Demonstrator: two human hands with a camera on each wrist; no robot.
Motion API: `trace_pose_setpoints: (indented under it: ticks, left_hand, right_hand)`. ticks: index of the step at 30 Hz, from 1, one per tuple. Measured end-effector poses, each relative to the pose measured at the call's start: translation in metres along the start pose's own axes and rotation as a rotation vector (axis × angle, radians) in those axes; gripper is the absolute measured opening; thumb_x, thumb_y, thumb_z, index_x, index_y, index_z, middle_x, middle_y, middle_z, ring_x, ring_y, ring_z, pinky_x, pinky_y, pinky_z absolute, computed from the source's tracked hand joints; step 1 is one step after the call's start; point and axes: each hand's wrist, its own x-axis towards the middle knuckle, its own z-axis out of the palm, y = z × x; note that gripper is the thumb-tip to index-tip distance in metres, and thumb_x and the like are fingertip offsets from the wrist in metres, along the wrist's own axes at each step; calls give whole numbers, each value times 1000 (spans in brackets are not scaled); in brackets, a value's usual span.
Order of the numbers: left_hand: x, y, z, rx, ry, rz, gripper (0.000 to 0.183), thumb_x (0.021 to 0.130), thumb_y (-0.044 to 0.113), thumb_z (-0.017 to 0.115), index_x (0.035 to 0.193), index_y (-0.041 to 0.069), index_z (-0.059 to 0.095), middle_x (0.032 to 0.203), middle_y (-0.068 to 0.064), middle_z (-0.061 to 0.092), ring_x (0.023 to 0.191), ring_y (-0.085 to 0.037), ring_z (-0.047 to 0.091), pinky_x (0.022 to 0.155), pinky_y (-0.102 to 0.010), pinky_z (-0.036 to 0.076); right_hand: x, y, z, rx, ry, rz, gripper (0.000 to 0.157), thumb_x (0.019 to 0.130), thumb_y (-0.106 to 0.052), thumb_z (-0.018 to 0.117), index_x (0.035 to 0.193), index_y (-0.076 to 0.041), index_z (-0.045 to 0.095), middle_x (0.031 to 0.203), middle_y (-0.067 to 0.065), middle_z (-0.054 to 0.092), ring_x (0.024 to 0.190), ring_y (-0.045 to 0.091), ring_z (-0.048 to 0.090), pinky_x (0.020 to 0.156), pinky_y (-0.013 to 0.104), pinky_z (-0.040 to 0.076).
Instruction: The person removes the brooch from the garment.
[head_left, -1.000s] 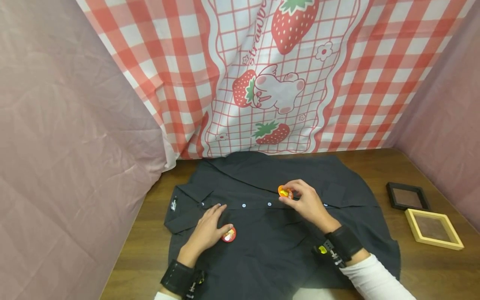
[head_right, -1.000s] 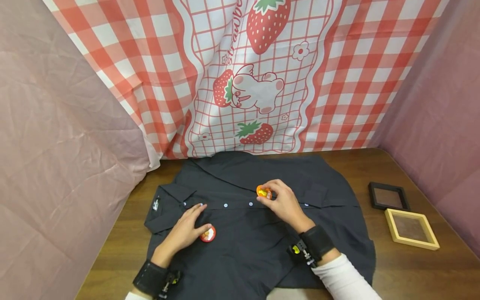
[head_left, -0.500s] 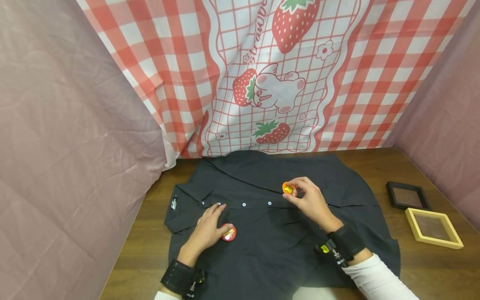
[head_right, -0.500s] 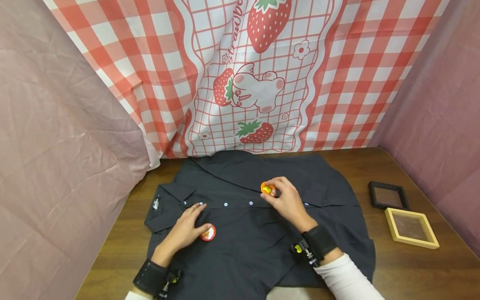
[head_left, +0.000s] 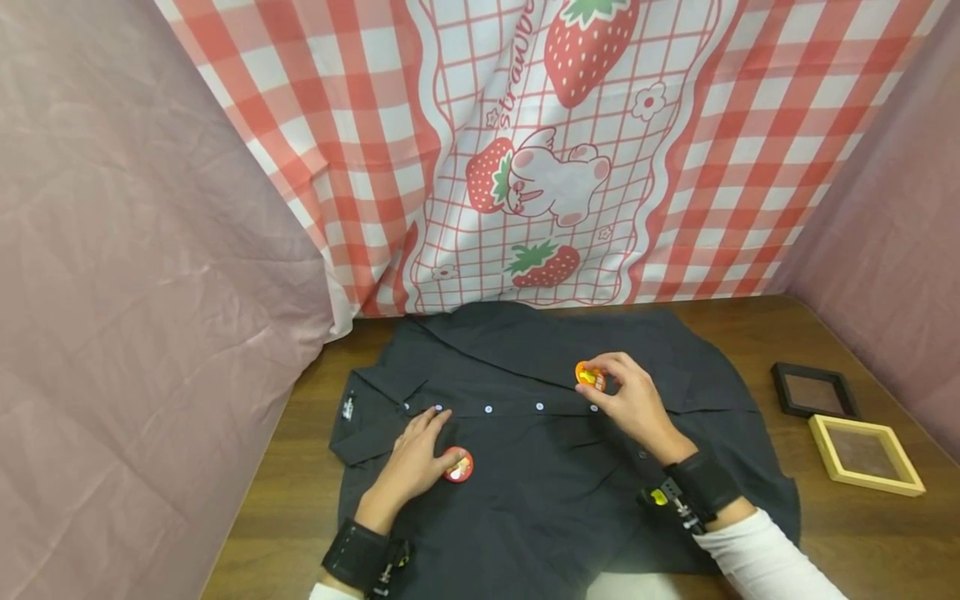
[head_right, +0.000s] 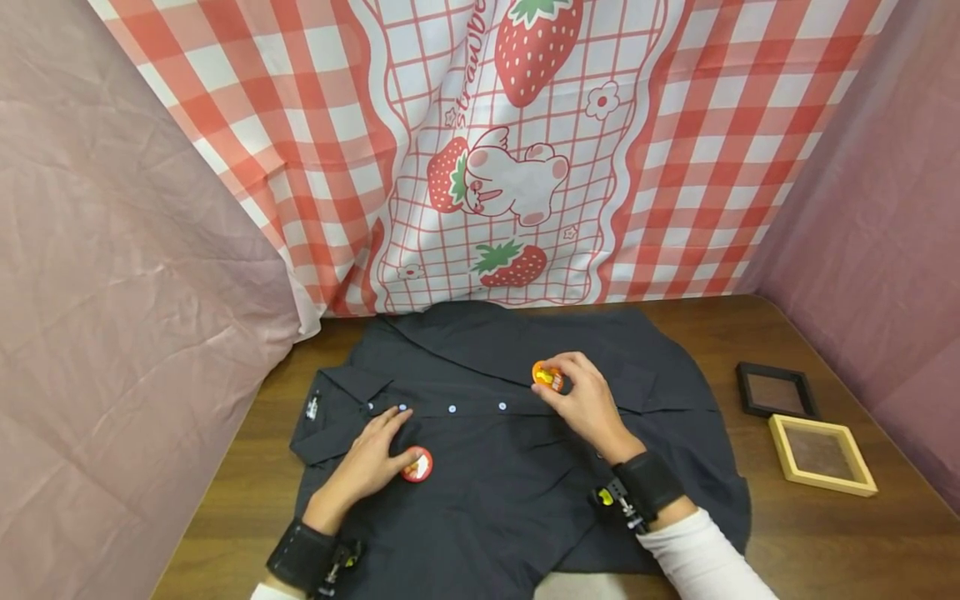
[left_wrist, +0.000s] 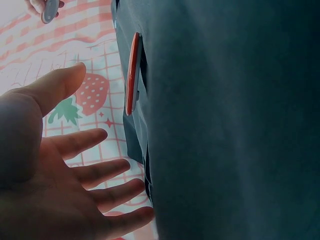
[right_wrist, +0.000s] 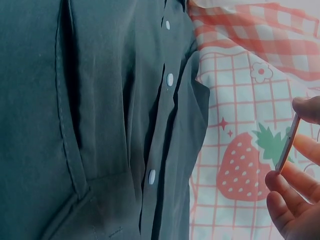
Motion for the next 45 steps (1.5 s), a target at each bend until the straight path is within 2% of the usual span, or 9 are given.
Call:
trace_pose_setpoints:
  ticks: [8,14,22,29,36,45]
  left_hand:
    - [0,1,2,3,-5,15,65,85,32,72,139,5,50,146,-26,44,136,-46,40,106,-66,32]
    - [-1,2,0,4,0,-1,64,85,32,72,140,6,50,147,-24,44,137,-45,39,106,-67,32]
    - [0,3,-1,10,-5,-7,64,86,31,72,140,6,50,147,-24,44,138,-43,38,107,-66,31]
    - [0,1,1,14,-2,-10,64,86,31,72,140,7,49,147,-24,44,137,-43,39,106,-66,31]
    - [1,0,1,11,-2,-9,64,86,31,71,141,7,49,147,-23,45,138,-43,38,107,-66,31]
    - [0,-2,1,17,-1,-2,64,85,31,72,140,5,50,145,-23,47,136,-43,40,106,-65,32]
  right_hand:
    - [-2,9,-4,-16,4,13,33,75,-12,84,104,-5,71,105,11,64,93,27,62,78,45,52]
    - [0,10,-9,-16,2,5,33,75,-12,83,105,-4,71,104,11,64,92,27,62,76,46,52]
    - [2,12,-16,-25,-2,18,33,76,-13,83,105,-5,71,105,12,65,92,26,60,75,38,49]
    - [1,18,-20,-36,2,33,32,77,-15,82,106,-5,71,106,12,65,93,27,61,77,45,51]
    - [3,21,-27,-78,-14,2,33,76,-15,83,105,-4,71,105,11,64,91,25,61,73,36,49]
    - [3,28,-33,-104,4,11,34,76,-14,83,105,-2,70,105,13,63,92,28,60,74,41,50]
